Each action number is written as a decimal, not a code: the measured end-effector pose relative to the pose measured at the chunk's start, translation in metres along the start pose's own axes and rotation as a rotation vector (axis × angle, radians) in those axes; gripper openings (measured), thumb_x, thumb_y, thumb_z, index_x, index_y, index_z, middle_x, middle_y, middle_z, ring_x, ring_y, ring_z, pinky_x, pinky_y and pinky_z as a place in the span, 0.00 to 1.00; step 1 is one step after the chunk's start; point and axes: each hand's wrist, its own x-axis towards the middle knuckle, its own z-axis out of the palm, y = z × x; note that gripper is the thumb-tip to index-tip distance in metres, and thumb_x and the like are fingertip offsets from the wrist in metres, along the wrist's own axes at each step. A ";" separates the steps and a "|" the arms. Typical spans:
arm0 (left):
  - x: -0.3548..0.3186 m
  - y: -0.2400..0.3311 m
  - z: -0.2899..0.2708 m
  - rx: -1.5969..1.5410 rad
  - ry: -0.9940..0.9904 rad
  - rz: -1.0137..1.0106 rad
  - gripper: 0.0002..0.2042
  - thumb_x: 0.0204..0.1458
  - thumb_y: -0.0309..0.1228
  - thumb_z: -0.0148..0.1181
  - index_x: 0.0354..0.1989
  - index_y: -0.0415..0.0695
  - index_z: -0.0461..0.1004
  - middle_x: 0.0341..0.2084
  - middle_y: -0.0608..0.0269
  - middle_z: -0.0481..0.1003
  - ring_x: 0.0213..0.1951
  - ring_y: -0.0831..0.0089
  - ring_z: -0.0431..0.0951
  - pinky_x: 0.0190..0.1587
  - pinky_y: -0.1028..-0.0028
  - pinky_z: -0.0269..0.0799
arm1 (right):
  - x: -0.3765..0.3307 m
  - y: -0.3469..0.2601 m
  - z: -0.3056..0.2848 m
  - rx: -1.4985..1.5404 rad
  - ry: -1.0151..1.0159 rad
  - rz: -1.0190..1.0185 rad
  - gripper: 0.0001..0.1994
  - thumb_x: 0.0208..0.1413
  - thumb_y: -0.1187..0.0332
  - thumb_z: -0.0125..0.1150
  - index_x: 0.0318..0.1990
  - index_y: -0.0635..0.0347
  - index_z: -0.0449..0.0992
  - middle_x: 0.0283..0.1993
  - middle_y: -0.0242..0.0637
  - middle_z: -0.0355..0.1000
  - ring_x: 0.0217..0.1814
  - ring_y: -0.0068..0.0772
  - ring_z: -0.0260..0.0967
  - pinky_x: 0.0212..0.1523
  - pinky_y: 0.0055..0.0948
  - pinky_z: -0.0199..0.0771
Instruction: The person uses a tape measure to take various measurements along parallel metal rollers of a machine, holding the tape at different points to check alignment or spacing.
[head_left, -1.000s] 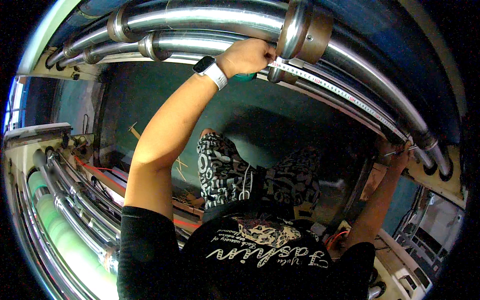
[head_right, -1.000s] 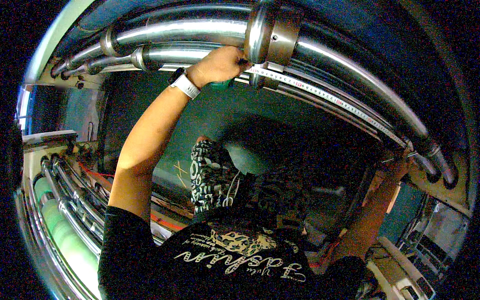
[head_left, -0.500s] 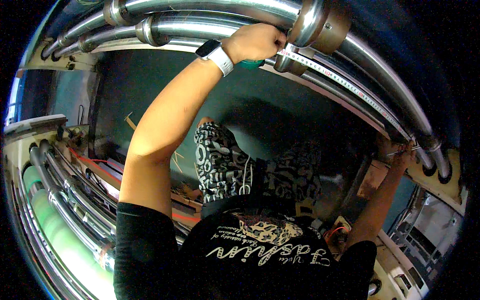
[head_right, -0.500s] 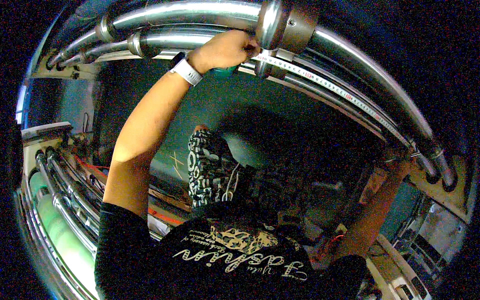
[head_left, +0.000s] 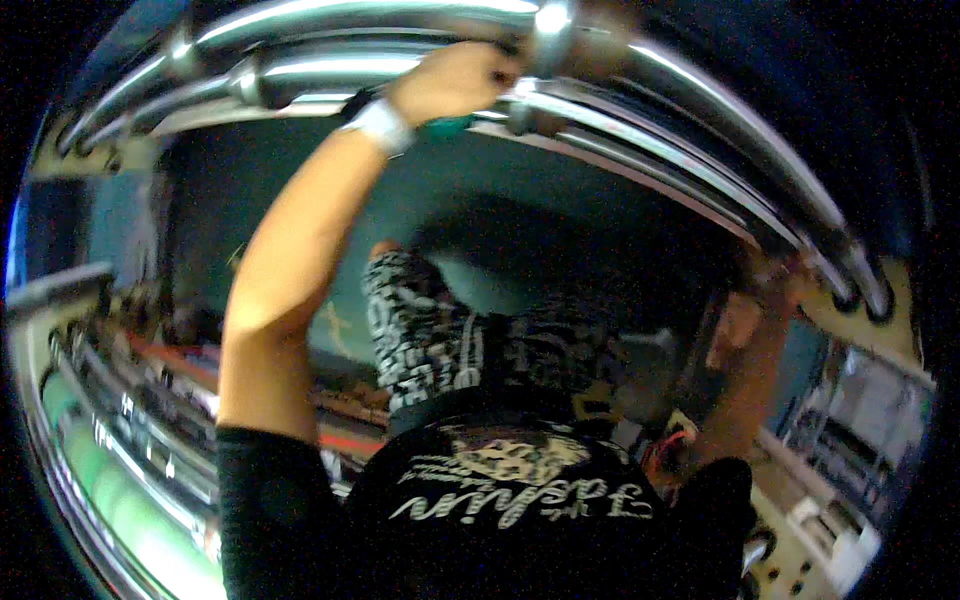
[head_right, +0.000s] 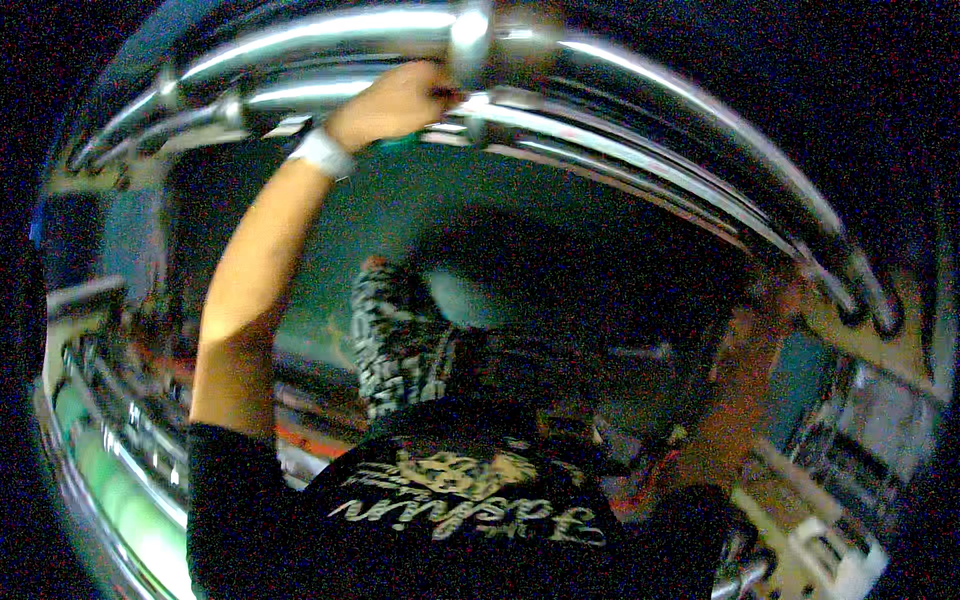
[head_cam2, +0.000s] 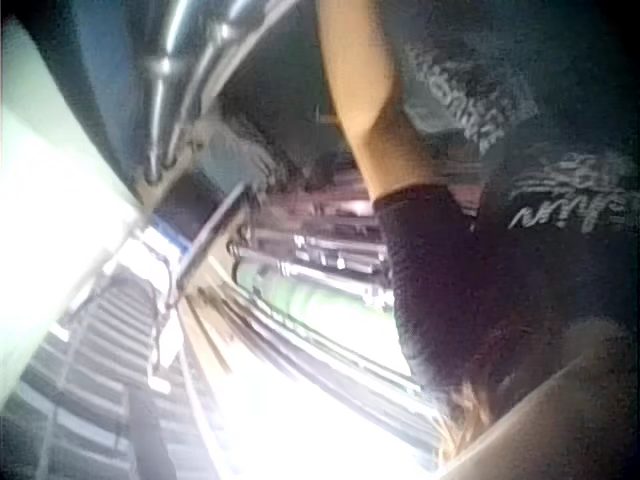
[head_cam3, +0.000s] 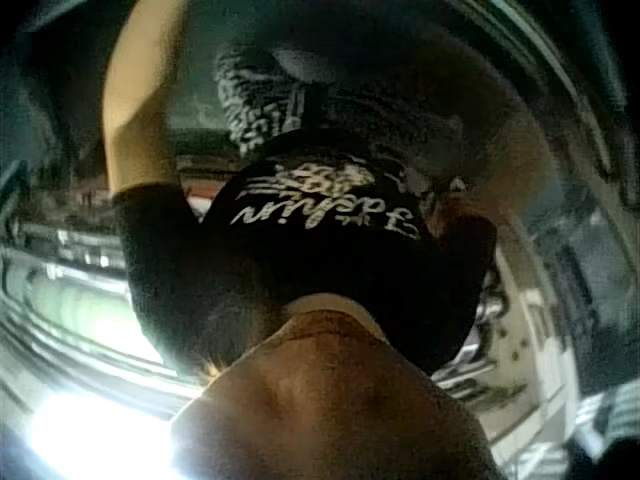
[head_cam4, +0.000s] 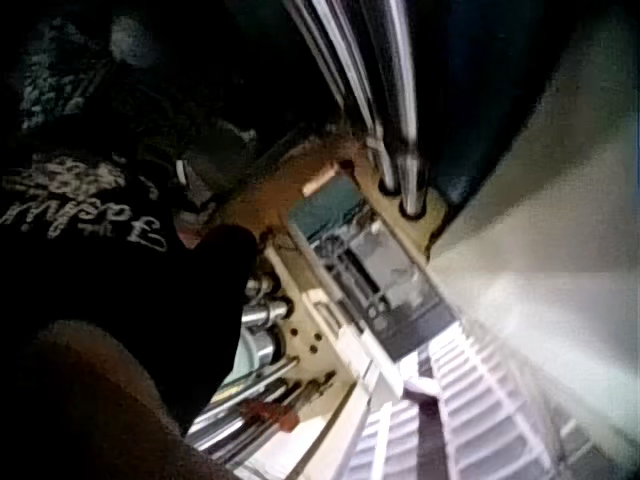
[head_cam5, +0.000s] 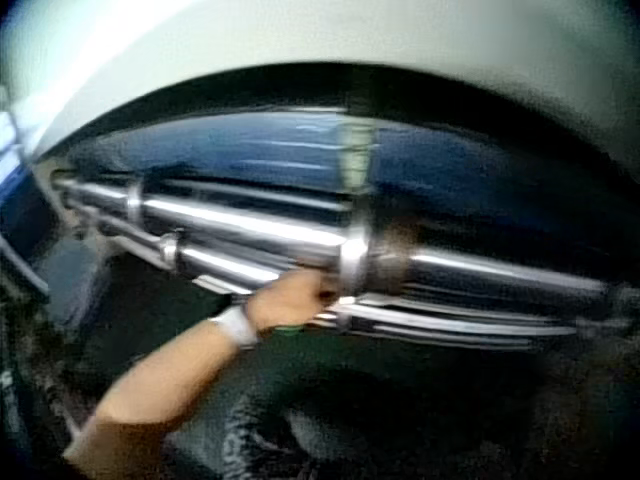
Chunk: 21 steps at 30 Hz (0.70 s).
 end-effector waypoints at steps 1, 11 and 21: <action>0.000 0.002 0.001 -0.017 0.027 0.046 0.12 0.47 0.30 0.48 0.38 0.44 0.75 0.30 0.46 0.73 0.35 0.55 0.74 0.40 0.62 0.68 | -0.002 0.008 -0.003 0.003 -0.001 -0.015 0.05 0.55 0.66 0.53 0.35 0.56 0.70 0.30 0.34 0.67 0.26 0.26 0.62 0.23 0.25 0.63; -0.043 0.023 0.038 -0.314 -0.144 -0.085 0.08 0.45 0.22 0.48 0.33 0.37 0.71 0.23 0.56 0.73 0.27 0.69 0.71 0.33 0.71 0.66 | -0.050 0.024 -0.001 -0.145 0.113 0.222 0.09 0.54 0.62 0.57 0.38 0.55 0.72 0.18 0.22 0.57 0.18 0.17 0.53 0.18 0.21 0.54; -0.084 0.025 0.092 0.142 -0.564 -0.092 0.07 0.45 0.32 0.51 0.27 0.44 0.73 0.20 0.54 0.74 0.26 0.56 0.75 0.28 0.65 0.68 | -0.059 -0.022 -0.028 -0.951 -0.475 -0.387 0.12 0.55 0.62 0.52 0.40 0.60 0.72 0.30 0.43 0.72 0.33 0.45 0.70 0.33 0.32 0.70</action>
